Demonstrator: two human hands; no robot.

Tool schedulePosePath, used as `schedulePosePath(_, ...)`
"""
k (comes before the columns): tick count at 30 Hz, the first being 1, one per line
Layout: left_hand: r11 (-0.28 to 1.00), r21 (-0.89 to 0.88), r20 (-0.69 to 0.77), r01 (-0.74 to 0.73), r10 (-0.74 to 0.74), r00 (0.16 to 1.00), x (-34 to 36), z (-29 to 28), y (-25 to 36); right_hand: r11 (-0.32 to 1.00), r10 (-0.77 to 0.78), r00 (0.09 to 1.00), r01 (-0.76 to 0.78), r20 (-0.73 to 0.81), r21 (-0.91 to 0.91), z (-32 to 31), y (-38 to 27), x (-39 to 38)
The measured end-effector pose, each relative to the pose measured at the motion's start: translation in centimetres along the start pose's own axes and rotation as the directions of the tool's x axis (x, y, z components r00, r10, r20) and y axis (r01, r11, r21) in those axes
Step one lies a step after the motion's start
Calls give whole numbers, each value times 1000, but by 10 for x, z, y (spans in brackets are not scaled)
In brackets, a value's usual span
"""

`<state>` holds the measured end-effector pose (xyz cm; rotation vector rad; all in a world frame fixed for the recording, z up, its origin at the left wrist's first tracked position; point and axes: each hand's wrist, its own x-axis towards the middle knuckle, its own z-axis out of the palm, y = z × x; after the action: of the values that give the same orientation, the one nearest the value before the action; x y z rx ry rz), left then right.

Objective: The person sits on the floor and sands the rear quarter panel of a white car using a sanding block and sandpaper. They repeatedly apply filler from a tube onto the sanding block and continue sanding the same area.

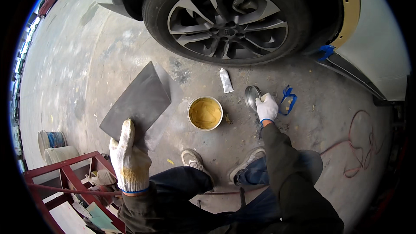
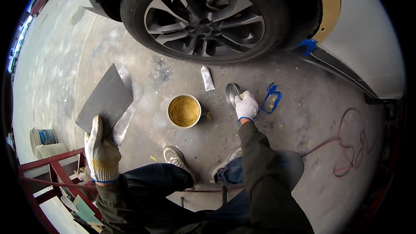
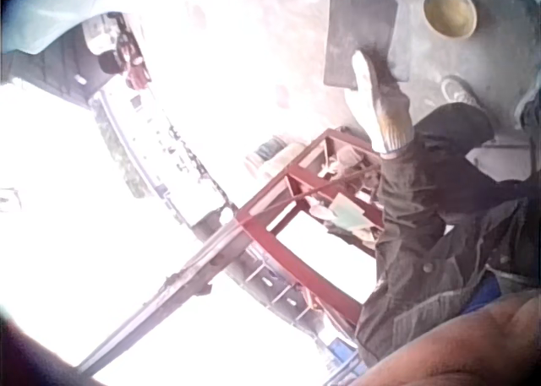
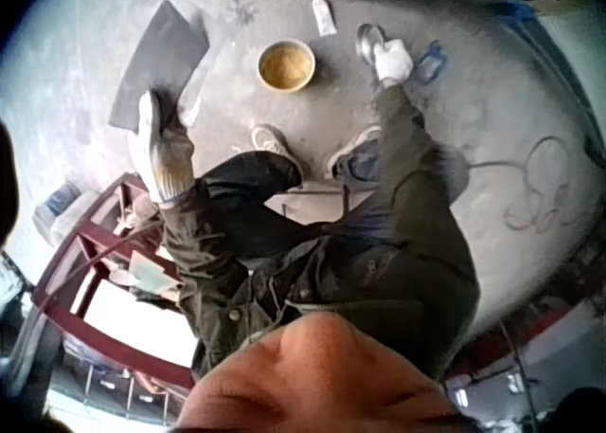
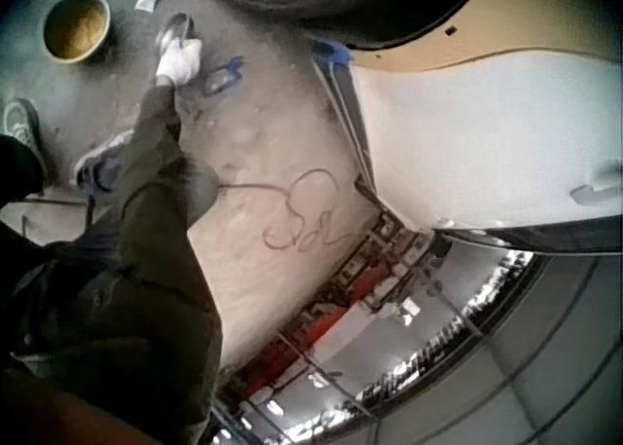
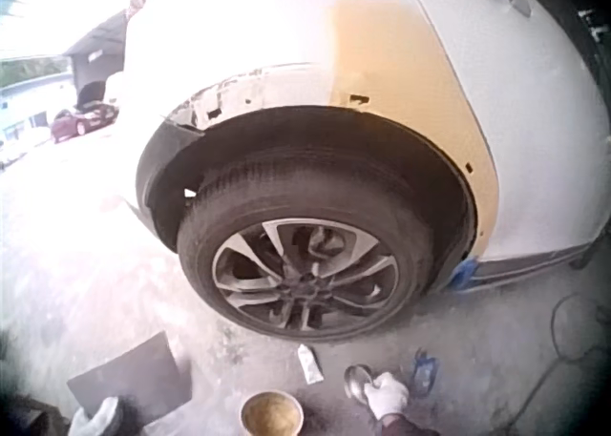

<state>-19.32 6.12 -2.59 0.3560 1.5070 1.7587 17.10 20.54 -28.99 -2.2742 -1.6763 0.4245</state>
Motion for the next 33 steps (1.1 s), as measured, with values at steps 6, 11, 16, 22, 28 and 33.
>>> schedulePosePath(6,911,358,76,-204,189,979,-7,-1,3,948,-247,952,276,181,-156,43,-30,-72)
schedulePosePath(11,981,182,80,-63,49,996,-4,-11,0,985,-145,968,160,205,-60,60,-59,-104)
schedulePosePath(16,998,5,77,66,-66,995,-4,6,3,997,-37,968,54,250,-61,43,-76,-108)
schedulePosePath(22,956,246,254,159,-222,941,-13,10,17,981,-147,975,121,168,153,11,-74,-103)
schedulePosePath(28,841,514,585,169,-488,648,-22,11,17,-5,-635,519,-744,572,669,-61,-104,-109)
schedulePosePath(33,723,691,613,-26,-566,552,-22,9,23,77,-720,416,-747,556,660,-117,-145,-128)
